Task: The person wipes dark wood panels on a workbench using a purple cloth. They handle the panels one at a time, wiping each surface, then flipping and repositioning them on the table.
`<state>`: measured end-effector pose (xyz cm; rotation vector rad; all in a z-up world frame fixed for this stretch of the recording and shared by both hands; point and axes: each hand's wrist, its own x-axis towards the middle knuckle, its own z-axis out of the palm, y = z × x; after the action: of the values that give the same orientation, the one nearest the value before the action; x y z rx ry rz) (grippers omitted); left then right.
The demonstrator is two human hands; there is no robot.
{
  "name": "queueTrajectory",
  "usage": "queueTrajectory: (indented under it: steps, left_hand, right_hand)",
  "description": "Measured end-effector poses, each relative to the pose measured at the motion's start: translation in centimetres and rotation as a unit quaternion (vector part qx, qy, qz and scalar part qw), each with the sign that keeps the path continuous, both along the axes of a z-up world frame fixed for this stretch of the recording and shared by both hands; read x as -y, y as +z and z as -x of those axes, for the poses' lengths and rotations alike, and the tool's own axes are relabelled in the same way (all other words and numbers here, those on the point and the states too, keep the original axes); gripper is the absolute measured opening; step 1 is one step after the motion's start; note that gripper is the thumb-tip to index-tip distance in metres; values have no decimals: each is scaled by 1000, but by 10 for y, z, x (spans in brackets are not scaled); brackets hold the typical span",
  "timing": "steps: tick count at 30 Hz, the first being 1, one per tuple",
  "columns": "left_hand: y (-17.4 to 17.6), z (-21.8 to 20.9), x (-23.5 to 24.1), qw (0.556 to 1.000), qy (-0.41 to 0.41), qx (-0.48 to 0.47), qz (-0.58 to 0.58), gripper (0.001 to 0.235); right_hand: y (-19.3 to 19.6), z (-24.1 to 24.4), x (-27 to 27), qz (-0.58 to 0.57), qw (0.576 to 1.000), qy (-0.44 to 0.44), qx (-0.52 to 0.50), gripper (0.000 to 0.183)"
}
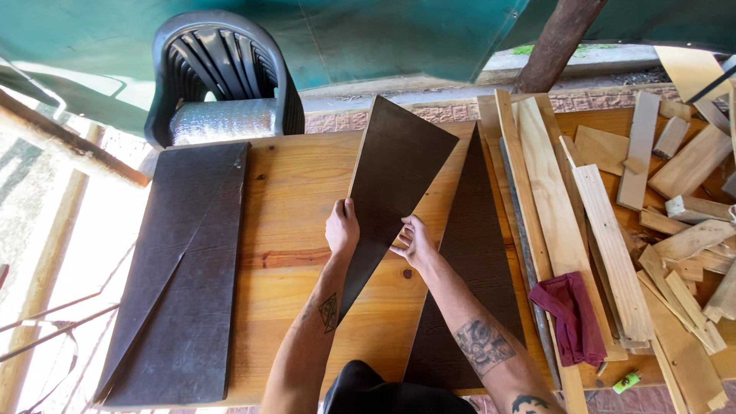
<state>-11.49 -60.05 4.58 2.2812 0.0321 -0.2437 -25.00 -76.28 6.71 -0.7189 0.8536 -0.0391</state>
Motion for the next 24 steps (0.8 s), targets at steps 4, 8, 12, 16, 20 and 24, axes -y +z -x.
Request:
queueTrajectory:
  steps: [4, 8, 12, 16, 20, 24]
  left_hand:
    - [32, 7, -41, 1000, -2, 1, 15, 55]
    - [41, 23, -95, 999, -11, -9, 35, 60]
    - [24, 58, -152, 998, -17, -36, 44, 62]
    - [27, 110, -209, 996, -3, -64, 56, 61]
    - [83, 163, -255, 988, 62, -122, 68, 50]
    - [104, 200, -297, 980, 110, -148, 72, 51]
  right_hand:
    - [7, 18, -16, -30, 999, 19, 38, 78]
    - [28, 46, -35, -28, 998, 54, 32, 61]
    - [45, 67, -49, -50, 998, 47, 5, 80]
    - [16, 103, -92, -28, 996, 79, -14, 46]
    - [33, 131, -136, -55, 994, 94, -25, 29]
    - [63, 143, -180, -41, 987, 145, -48, 19]
